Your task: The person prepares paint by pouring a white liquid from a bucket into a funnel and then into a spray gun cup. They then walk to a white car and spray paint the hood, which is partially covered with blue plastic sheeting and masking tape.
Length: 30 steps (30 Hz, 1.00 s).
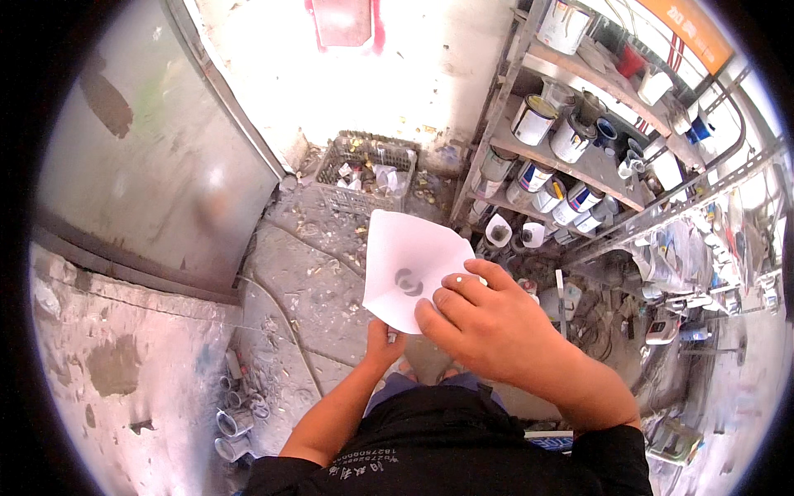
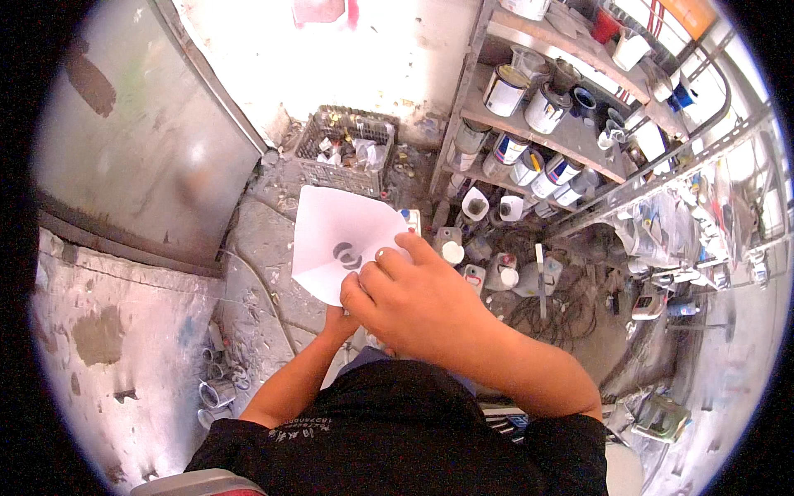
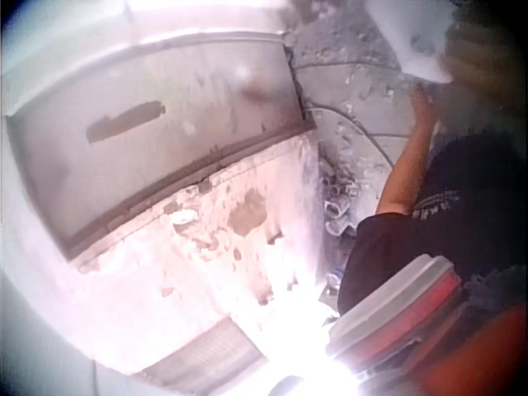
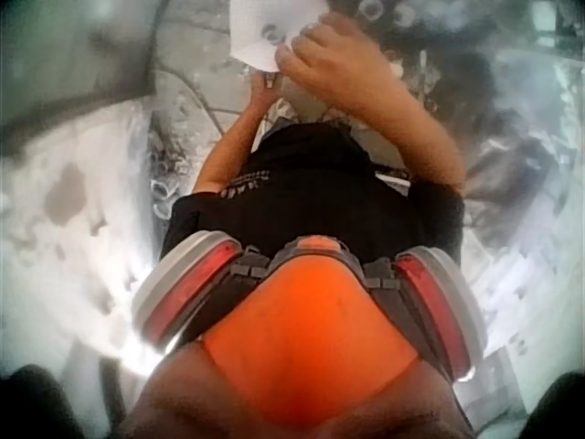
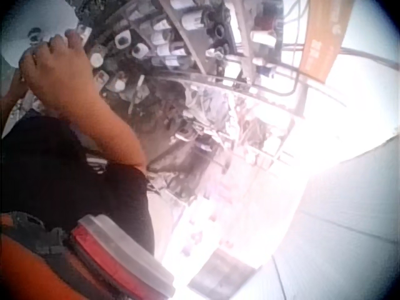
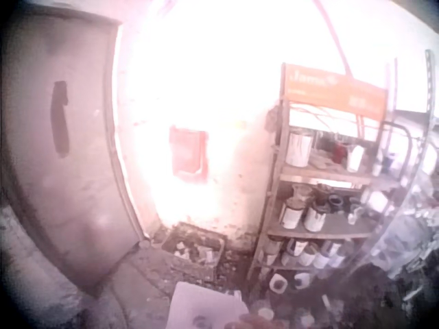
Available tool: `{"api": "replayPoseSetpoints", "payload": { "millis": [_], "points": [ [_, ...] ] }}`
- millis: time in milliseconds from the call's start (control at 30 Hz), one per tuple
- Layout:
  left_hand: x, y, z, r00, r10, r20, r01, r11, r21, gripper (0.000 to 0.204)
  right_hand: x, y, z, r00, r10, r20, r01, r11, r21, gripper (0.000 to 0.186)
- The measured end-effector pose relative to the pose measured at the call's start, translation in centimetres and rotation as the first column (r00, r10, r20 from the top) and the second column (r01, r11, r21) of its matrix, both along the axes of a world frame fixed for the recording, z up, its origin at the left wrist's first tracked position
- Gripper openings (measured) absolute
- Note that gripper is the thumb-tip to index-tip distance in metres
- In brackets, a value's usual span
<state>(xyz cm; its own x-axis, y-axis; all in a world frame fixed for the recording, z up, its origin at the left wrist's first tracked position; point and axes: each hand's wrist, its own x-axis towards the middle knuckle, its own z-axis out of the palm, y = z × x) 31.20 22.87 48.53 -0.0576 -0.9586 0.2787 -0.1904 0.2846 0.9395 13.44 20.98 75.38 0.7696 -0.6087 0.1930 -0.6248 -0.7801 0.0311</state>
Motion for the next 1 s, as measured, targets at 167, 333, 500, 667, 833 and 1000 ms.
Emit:
{"api": "replayPoseSetpoints", "payload": {
  "millis": [167, 333, 500, 667, 833, 1000],
  "points": [
    [-0.5, -1.2, -1.3, 0.994, -0.099, 0.041, 0.093, 0.987, 0.13, 0.028, -0.9, -0.3, -0.3, 0.994, -0.065, 0.084, 0.065, 0.998, 0.011, 0.03],
    [-1.3, -2.1, -5.2, 0.984, -0.166, 0.058, 0.154, 0.972, 0.176, 0.022, -6.0, 0.5, 0.3, 0.847, -0.151, 0.51, 0.123, 0.989, 0.087, 0.028],
    [-0.8, -3.6, -11.5, 0.964, -0.218, 0.15, 0.179, 0.955, 0.238, 0.019, -17.8, 4.0, -10.6, 0.499, -0.748, 0.437, 0.634, 0.659, 0.404, 0.022],
    [-3.1, -5.0, -14.9, 0.991, -0.108, -0.074, 0.131, 0.825, 0.55, 0.009, -22.1, 8.8, -23.3, 0.517, -0.851, -0.089, 0.829, 0.472, 0.299, 0.018],
    [-6.2, -7.7, -16.0, 0.957, -0.236, 0.167, 0.127, 0.862, 0.491, 0.004, -23.7, 9.0, -29.2, 0.525, -0.846, -0.088, 0.827, 0.483, 0.287, 0.03],
    [-9.0, -10.7, -19.5, 0.932, -0.338, 0.127, 0.193, 0.764, 0.615, 0.019, -25.4, 8.1, -33.5, 0.488, -0.871, -0.06, 0.819, 0.434, 0.374, 0.031]
  ]
}}
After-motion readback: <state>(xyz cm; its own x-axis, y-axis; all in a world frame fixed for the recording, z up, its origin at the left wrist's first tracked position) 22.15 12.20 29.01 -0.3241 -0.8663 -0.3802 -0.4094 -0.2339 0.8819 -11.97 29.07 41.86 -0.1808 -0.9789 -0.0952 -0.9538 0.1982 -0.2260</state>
